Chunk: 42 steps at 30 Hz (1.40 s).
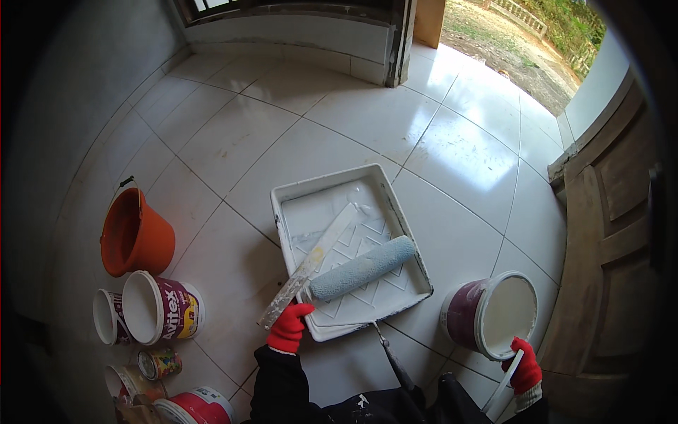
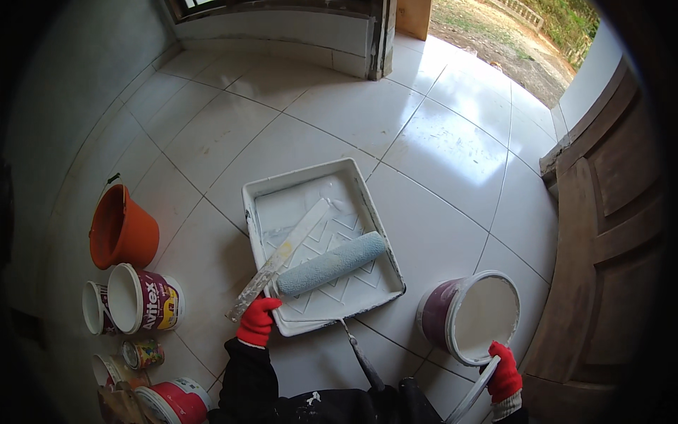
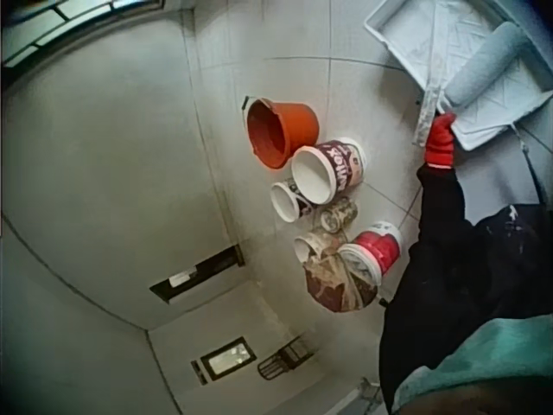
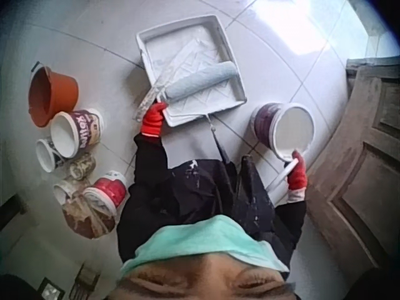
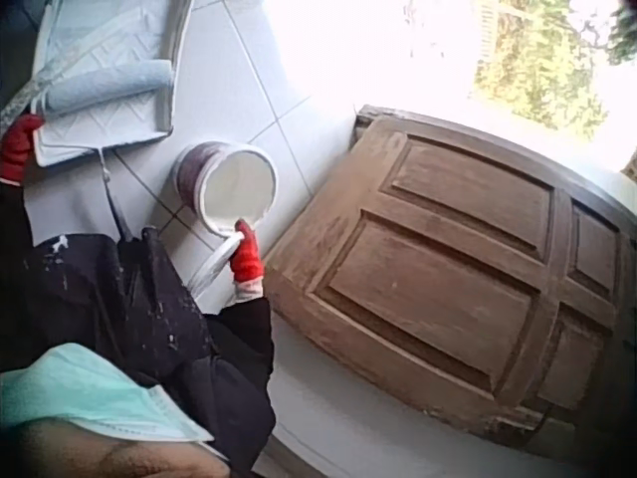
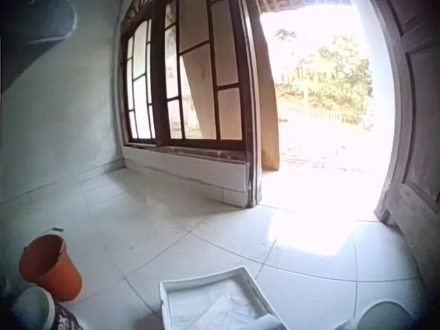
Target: The person prepares paint for a project by opening a container of white paint and stirring it with a wooden stick.
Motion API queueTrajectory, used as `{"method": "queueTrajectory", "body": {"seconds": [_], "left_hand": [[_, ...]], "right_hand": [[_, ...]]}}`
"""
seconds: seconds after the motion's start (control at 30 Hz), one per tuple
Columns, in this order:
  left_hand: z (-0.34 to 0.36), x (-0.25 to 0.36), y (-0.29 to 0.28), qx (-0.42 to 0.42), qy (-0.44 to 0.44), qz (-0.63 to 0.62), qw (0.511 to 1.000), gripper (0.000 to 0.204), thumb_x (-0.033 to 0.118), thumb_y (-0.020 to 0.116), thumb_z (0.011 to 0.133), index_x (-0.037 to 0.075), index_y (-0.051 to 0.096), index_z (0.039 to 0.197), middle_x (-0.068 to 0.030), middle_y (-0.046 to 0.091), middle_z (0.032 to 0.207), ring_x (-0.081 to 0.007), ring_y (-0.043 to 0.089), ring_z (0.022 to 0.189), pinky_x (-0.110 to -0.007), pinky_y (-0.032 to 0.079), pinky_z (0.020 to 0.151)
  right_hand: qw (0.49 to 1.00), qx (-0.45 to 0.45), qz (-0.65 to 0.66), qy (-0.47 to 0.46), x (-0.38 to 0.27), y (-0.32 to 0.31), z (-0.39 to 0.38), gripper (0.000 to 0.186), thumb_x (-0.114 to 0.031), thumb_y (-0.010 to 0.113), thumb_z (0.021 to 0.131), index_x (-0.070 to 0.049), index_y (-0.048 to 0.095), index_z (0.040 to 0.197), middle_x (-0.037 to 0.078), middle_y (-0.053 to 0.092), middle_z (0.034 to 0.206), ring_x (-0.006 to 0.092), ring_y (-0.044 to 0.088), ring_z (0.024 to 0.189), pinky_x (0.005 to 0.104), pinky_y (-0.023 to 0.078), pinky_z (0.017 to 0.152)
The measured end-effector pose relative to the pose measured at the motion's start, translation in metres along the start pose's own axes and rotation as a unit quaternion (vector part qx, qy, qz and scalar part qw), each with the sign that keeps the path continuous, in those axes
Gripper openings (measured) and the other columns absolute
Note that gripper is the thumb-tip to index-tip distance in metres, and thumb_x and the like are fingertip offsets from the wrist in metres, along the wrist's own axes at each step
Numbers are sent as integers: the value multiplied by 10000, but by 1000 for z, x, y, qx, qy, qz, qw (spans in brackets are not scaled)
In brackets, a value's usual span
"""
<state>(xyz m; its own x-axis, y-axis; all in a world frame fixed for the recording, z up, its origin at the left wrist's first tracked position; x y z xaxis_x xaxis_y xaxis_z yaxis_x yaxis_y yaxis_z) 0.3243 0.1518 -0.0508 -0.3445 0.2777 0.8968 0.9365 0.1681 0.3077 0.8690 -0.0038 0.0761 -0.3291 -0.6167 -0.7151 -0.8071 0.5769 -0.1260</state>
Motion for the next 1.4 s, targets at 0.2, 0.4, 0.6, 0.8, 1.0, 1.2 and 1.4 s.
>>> {"method": "queueTrajectory", "body": {"seconds": [0.2, 0.4, 0.6, 0.8, 1.0, 1.2, 1.4], "left_hand": [[38, -4, 28, -27, -34, 21, 999, 550, 3, 679, 715, -10, 560, 1251, -103, 632, 1106, -212, 616, 984, -327, 505, 863], [85, -7, 79, -32, -52, 23, 998, 537, -2, 618, 734, -2, 538, 1264, -89, 609, 1120, -220, 597, 1011, -334, 487, 908], [123, -2, 117, -71, -57, 15, 996, 542, -14, 609, 738, -4, 527, 1274, -103, 600, 1159, -228, 597, 1053, -335, 490, 934], [142, 8, 144, -69, -56, -14, 996, 564, -27, 579, 741, -4, 498, 1299, -112, 586, 1184, -242, 593, 1072, -345, 495, 941], [174, 19, 163, -75, -51, 1, 996, 569, -27, 569, 742, -6, 490, 1304, -123, 579, 1190, -257, 589, 1084, -357, 492, 954], [186, 26, 189, -63, -78, -52, 994, 600, -28, 566, 738, -9, 466, 1329, -128, 568, 1207, -265, 581, 1099, -364, 482, 972], [205, 10, 183, -51, -58, -65, 995, 615, -33, 560, 733, -10, 458, 1339, -135, 560, 1233, -273, 578, 1117, -370, 481, 981]], "right_hand": [[1000, 13, 0, -10, -11, 19, 19, 235, -334, 606, 795, -159, 472, 711, -3, 380, 525, 149, 398, 406, 284, 314, 395], [999, 40, -2, 5, -18, 0, 70, 253, -331, 623, 778, -152, 470, 685, 3, 406, 523, 155, 422, 408, 291, 330, 396], [975, 14, -155, -155, -10, -43, 119, 224, -318, 631, 781, -134, 504, 772, 13, 436, 565, 160, 451, 430, 295, 350, 402], [999, 33, 27, 31, -95, 23, 85, 216, -294, 644, 771, -136, 503, 814, 15, 445, 601, 160, 456, 450, 296, 363, 415], [998, 56, 27, 20, -102, 13, 112, 211, -291, 641, 776, -133, 505, 813, 16, 443, 595, 153, 450, 450, 296, 367, 416], [999, 11, -7, 36, -115, -2, 129, 303, -296, 659, 822, -50, 580, 981, 47, 564, 911, 163, 531, 819, 330, 443, 763], [995, 26, -88, -40, -112, 0, 145, 294, -285, 630, 857, -28, 597, 996, 53, 581, 897, 163, 545, 826, 308, 453, 773]]}}
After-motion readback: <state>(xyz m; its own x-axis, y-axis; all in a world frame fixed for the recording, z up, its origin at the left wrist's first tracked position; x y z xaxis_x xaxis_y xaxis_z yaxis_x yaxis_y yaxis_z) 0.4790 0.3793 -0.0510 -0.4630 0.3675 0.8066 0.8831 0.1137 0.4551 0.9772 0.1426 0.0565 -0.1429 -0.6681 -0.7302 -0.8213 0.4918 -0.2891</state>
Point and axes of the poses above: each hand's wrist, its own z-axis towards the middle knuckle, its own y-axis out of the palm, x = y × z, the point moved 3 cm from there along z, towards the middle knuckle
